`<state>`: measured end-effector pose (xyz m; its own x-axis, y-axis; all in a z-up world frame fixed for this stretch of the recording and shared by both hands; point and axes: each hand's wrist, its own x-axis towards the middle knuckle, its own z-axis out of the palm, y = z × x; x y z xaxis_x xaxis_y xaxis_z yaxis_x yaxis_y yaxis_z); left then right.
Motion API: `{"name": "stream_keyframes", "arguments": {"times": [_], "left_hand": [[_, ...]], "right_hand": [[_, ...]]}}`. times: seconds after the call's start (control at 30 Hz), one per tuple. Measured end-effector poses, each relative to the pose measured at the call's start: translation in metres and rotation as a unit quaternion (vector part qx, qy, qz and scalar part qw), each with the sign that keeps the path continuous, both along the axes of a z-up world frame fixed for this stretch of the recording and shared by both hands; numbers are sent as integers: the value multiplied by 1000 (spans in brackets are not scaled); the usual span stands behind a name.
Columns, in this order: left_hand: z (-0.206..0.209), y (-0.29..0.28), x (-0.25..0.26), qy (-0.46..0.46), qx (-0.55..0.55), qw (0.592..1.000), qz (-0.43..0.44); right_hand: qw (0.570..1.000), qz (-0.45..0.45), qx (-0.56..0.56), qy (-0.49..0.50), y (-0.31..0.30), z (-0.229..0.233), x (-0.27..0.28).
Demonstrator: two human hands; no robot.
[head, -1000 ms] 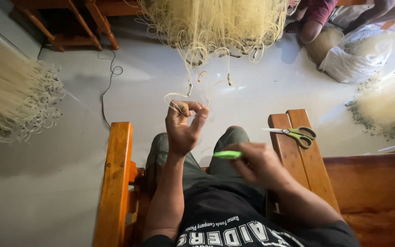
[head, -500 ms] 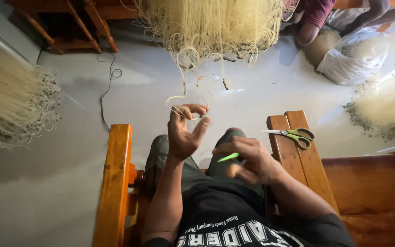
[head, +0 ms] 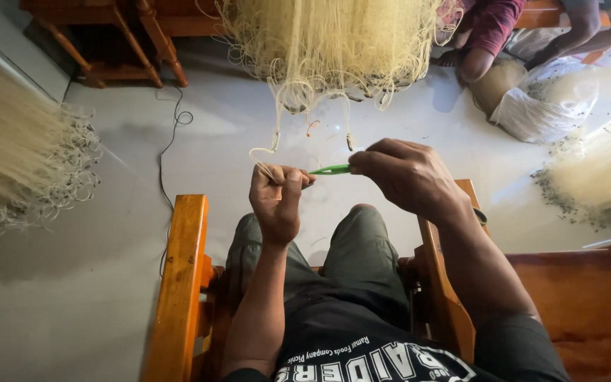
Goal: Repairing or weaving a large fishing net using a netting needle and scissors
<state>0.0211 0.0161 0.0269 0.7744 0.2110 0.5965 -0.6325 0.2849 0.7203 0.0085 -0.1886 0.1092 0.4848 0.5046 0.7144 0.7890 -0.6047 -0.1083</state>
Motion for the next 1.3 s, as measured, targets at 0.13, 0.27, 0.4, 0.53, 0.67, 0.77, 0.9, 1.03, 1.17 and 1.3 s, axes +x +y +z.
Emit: {"name": "stream_keyframes", "arguments": {"times": [0.13, 0.27, 0.4, 0.53, 0.67, 0.77, 0.9, 1.03, 1.17, 1.3], "left_hand": [[2, -1, -4, 24, -32, 999, -32], [2, -1, -1, 46, -87, 990, -102], [-4, -2, 3, 45, -98, 987, -120], [2, -8, 0, 36, -106, 978, -175], [-1, -13, -2, 18, -52, 984, -172], [-3, -16, 0, 5, 0, 983, -186], [-8, -14, 10, -7, 19, 981, -194], [13, -13, -1, -26, 136, 990, -35], [3, -11, 7, -35, 41, 997, -54], [-10, -2, 12, -34, 31, 997, -63]], "right_hand": [[1000, 7, -4, -1, 3, 1, 7], [999, 37, 30, 14, 7, 0, 15], [997, 50, 55, 14, 10, -11, 21], [985, 110, 131, -12, 14, -27, 28], [974, 145, 166, -56, 20, -34, 24], [960, 196, 196, -24, 26, -36, 25], [965, 157, 204, -42, 29, -47, 16], [964, 24, 203, -168, 36, -46, -26], [951, 44, 304, 13, 4, -51, -48], [915, 59, 370, 149, -9, -53, -56]]}}
